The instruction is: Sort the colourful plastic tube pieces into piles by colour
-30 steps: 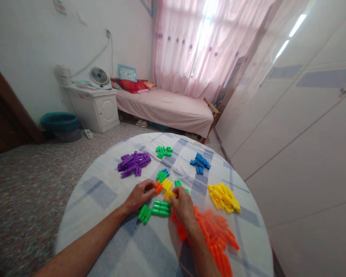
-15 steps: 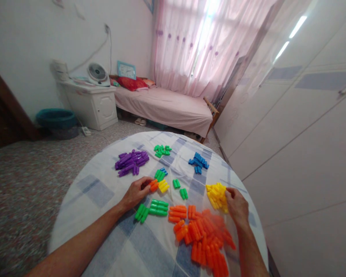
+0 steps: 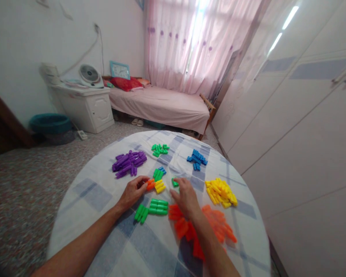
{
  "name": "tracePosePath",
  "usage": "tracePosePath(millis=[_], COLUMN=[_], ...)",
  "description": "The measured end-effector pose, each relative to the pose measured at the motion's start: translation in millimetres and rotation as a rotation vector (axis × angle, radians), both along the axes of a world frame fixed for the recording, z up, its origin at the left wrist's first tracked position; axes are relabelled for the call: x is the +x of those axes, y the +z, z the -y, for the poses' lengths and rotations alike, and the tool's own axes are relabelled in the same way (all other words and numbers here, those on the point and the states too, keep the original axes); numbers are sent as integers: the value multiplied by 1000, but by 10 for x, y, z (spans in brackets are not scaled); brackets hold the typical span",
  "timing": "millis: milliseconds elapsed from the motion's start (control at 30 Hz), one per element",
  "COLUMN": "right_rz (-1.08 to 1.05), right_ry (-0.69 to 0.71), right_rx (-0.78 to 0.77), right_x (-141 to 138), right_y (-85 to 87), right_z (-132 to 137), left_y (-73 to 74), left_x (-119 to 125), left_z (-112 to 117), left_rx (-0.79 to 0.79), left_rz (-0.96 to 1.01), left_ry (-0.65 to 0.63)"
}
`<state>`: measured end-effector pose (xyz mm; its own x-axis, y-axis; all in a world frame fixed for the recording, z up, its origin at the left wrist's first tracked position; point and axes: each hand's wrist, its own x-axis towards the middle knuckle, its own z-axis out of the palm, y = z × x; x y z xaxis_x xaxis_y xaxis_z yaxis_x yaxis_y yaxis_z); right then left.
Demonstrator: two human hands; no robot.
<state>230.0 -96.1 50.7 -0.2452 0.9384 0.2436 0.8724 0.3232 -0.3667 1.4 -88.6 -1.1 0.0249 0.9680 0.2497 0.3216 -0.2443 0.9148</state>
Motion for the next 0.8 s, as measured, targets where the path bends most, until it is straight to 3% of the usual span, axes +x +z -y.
tracePosePath(millis=[67, 167, 400, 600, 800], right_rz=[28, 73, 140, 98, 11], right_ry=[47, 7, -86, -176, -347], right_rx=[-10, -4, 14, 56, 130], right_x=[-301, -567, -569, -100, 857], right_y=[-52, -127, -120, 97, 125], right_z=[27, 29, 22, 116, 412], left_y=[11, 33, 10, -27, -22], left_x=[-1, 1, -18, -51, -43], left_z=[5, 16, 5, -15, -18], left_rx=[-2, 1, 0, -32, -72], left_rz=[28, 42, 94, 147, 136], left_ry=[-32, -76, -111, -110, -107])
